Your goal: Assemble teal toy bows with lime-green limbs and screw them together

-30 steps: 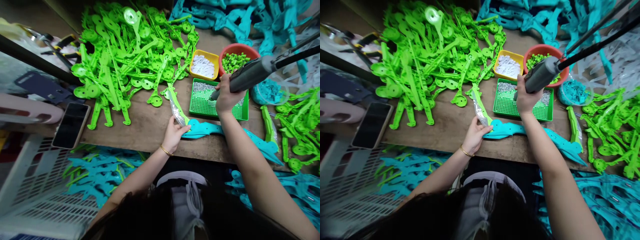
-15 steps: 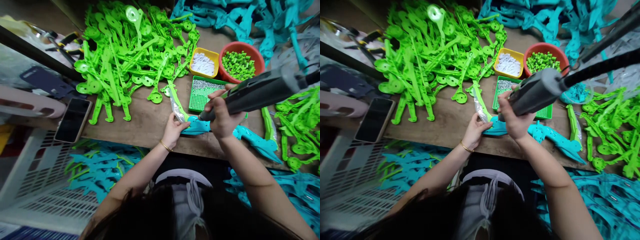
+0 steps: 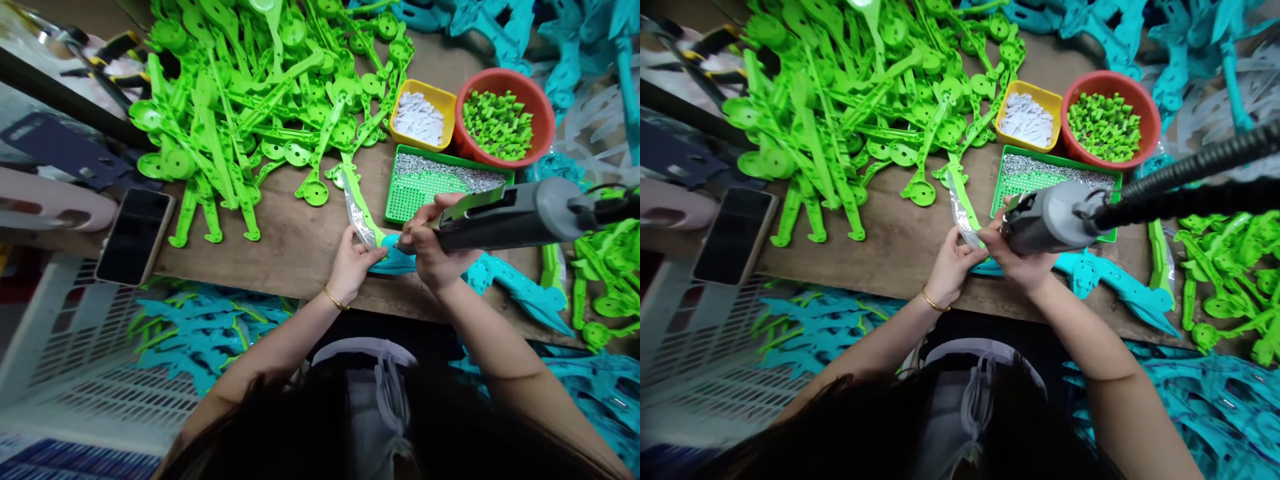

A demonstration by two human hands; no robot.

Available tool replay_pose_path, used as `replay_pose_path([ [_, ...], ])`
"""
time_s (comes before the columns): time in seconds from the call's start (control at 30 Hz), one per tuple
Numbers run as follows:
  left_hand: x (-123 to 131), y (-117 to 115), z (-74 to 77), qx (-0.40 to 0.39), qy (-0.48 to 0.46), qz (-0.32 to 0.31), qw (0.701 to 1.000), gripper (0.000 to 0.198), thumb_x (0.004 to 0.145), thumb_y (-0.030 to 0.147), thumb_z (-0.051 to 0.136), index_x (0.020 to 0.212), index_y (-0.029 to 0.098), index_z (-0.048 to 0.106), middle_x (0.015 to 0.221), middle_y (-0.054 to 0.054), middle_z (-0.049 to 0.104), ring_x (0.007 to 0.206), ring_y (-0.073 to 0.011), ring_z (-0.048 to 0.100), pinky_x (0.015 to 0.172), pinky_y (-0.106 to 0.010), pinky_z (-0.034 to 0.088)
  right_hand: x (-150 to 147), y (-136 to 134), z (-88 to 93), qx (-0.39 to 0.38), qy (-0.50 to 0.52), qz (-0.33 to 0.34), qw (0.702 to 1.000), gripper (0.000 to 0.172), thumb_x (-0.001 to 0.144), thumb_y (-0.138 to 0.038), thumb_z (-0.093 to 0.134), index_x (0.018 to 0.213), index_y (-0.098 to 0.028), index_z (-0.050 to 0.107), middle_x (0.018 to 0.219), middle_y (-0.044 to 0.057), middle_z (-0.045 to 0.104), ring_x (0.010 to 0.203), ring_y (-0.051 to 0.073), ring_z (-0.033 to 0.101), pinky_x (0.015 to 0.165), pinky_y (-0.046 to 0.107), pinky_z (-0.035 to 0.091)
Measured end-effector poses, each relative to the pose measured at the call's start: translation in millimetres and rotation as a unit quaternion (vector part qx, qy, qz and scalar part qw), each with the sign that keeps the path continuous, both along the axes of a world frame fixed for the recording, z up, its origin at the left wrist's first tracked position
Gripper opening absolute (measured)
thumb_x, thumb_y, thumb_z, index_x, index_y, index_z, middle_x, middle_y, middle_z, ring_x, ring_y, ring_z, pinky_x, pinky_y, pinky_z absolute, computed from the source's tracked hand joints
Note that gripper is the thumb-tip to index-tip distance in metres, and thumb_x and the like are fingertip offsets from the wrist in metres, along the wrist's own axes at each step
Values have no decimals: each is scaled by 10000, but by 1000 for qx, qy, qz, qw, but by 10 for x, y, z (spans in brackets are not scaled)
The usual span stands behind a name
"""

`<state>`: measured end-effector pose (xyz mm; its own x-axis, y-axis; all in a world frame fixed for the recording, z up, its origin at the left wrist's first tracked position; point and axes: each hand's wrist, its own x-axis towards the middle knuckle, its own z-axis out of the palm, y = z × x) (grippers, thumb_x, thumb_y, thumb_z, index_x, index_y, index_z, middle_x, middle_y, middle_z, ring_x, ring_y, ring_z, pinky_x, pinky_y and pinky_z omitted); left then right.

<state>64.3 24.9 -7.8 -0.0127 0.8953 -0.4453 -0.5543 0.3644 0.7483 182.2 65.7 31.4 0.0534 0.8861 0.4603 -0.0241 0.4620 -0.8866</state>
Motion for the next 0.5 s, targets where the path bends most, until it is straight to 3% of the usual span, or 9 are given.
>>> replay_pose_path([
  [0.1, -7, -15, -18, 0, 9, -5, 1000, 704, 560, 277, 877, 1120, 225, 454, 821, 8, 741, 733, -154, 701, 729, -284, 551, -11, 138, 202, 7, 54, -8, 998, 296, 783, -353, 728, 1054, -309, 615, 741, -64, 637, 467, 89, 553, 445, 262, 491],
  [0.2, -11, -23, -40, 2, 22, -13, 1000, 698, 571, 285, 872, 1118, 218, 445, 824, -1, 740, 726, -151, 698, 728, -287, 554, 87, 504, 315, 65, 96, -143, 983, 243, 761, -397, 746, 936, -268, 637, 691, -52, 616, 421, 75, 506, 386, 242, 420],
  [0.3, -14, -24, -48, 5, 27, -17, 999, 688, 575, 271, 868, 1114, 211, 445, 845, -12, 739, 732, -147, 697, 726, -279, 554, 228, 881, 214, 98, 63, -276, 954, 248, 796, -474, 684, 871, -264, 578, 698, -42, 586, 440, 79, 509, 433, 261, 451],
  [0.4, -15, -21, -47, 1, 23, -18, 1000, 677, 584, 254, 860, 1115, 203, 443, 846, -12, 739, 725, -136, 692, 714, -264, 553, 303, 1053, 34, 85, 34, -292, 952, 278, 808, -474, 655, 833, -232, 520, 691, -46, 546, 451, 84, 517, 446, 264, 461],
  [0.5, -14, -17, -52, 1, 24, -18, 1000, 687, 587, 246, 855, 1129, 200, 436, 841, -12, 739, 720, -135, 691, 710, -264, 553, 320, 1058, -78, 81, 26, -281, 956, 249, 827, -423, 625, 848, -206, 505, 702, -49, 524, 457, 68, 510, 470, 250, 464],
])
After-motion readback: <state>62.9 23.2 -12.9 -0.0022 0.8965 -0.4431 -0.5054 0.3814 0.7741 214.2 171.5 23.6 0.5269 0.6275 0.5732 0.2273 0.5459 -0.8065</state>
